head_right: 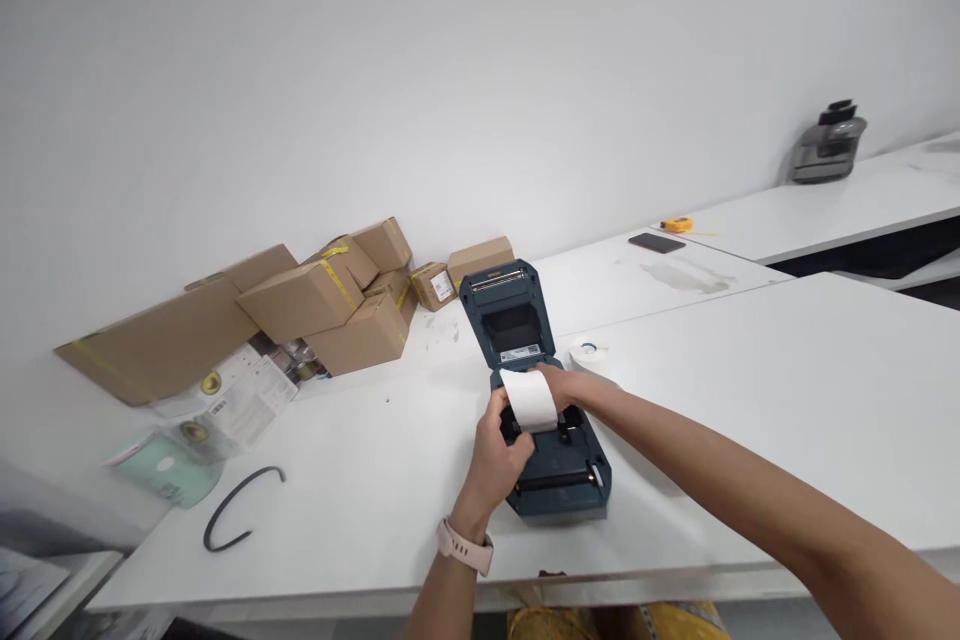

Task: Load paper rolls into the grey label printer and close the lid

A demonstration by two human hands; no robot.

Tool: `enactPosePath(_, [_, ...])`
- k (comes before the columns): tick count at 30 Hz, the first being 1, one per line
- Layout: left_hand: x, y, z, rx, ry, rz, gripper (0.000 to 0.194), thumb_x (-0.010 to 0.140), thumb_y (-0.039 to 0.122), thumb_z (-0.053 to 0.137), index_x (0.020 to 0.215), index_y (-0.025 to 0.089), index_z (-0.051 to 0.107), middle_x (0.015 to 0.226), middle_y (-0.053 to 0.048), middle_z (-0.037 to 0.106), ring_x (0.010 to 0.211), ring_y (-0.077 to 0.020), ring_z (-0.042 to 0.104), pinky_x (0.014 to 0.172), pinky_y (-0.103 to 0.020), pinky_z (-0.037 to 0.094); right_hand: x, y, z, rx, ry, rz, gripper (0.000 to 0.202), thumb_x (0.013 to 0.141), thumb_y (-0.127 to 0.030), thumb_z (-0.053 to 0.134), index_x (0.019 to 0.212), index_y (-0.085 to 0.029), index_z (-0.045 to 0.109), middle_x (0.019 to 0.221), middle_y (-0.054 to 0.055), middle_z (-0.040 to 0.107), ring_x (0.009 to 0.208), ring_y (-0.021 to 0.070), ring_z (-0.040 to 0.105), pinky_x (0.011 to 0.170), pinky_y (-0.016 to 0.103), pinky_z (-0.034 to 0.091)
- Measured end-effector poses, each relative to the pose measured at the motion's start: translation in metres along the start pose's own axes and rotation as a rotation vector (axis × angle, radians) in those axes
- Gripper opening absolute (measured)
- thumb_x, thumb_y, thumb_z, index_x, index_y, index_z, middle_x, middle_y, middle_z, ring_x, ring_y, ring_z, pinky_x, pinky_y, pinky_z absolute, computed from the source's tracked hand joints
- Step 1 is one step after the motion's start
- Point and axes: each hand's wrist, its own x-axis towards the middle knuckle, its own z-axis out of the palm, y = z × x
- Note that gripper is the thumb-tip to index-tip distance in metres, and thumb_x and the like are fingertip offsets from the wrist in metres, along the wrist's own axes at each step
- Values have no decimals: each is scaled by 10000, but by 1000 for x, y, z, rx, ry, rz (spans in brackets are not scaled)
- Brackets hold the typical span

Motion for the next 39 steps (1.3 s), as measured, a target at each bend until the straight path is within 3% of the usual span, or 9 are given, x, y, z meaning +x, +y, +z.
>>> enactPosePath(6, [-14,-3,7,70,51,-47,99,794,174,652,842,191,737,888,-53,751,875,-240,671,825,-358,522,-1,-22,-11,-174,-153,58,350,948,-370,629,1239,-176,609,1262,73,627,1071,236,644,886,427,561])
enactPosePath(10, [-42,-18,17,160,59,99,153,789,126,673,831,234,773,904,-66,774,923,-265,696,864,-416,539,-5,-31,-18,-172,-202,18,297,913,-361,674,1129,-158,664,1137,55,688,979,206,672,845,392,562])
enactPosePath(16, [-71,-35,24,282,41,212,232,825,144,667,966,296,772,952,-72,787,1027,-293,712,1036,-572,477,-23,-47,-30,-60,-56,-83,214,583,-235,848,775,-169,779,691,-3,732,696,221,700,611,274,485])
enactPosePath(20, [-74,-47,23,285,49,242,211,784,142,718,900,308,778,1004,-70,788,1036,-319,720,1024,-603,492,-46,-71,-65,66,257,-213,252,850,-396,647,926,-185,764,935,46,765,869,208,697,788,302,521])
enactPosePath(25, [-73,-51,17,312,79,343,234,790,101,713,927,285,755,893,-43,795,944,-276,750,961,-530,568,-44,-83,-126,66,1026,-191,401,967,-399,476,1286,-194,608,1363,127,589,1306,284,470,1126,492,335])
enactPosePath(27, [-71,-49,14,323,98,428,213,824,111,682,964,263,734,862,-41,790,907,-254,757,922,-494,597,-31,-77,-141,56,1125,-153,438,950,-399,504,1323,-186,591,1388,138,575,1317,305,462,1117,515,344])
enactPosePath(29, [-68,-46,12,328,134,538,171,871,154,638,1005,236,706,852,-44,784,876,-241,760,871,-473,620,-17,-68,-147,85,1073,-134,412,960,-412,476,1274,-194,631,1323,131,631,1245,308,535,1066,512,401])
enactPosePath(34, [-64,-40,11,402,176,681,113,932,197,546,922,207,658,857,-40,773,863,-209,756,842,-426,629,-9,-66,-129,172,1064,-146,393,998,-415,386,950,-215,722,1043,79,730,1040,260,647,959,446,483])
enactPosePath(39, [-76,-48,22,531,315,754,249,944,162,464,783,215,647,830,-56,765,885,-198,739,802,-362,625,-53,-84,-69,259,1134,-247,353,1028,-354,383,880,-221,675,988,50,716,953,197,675,862,348,530])
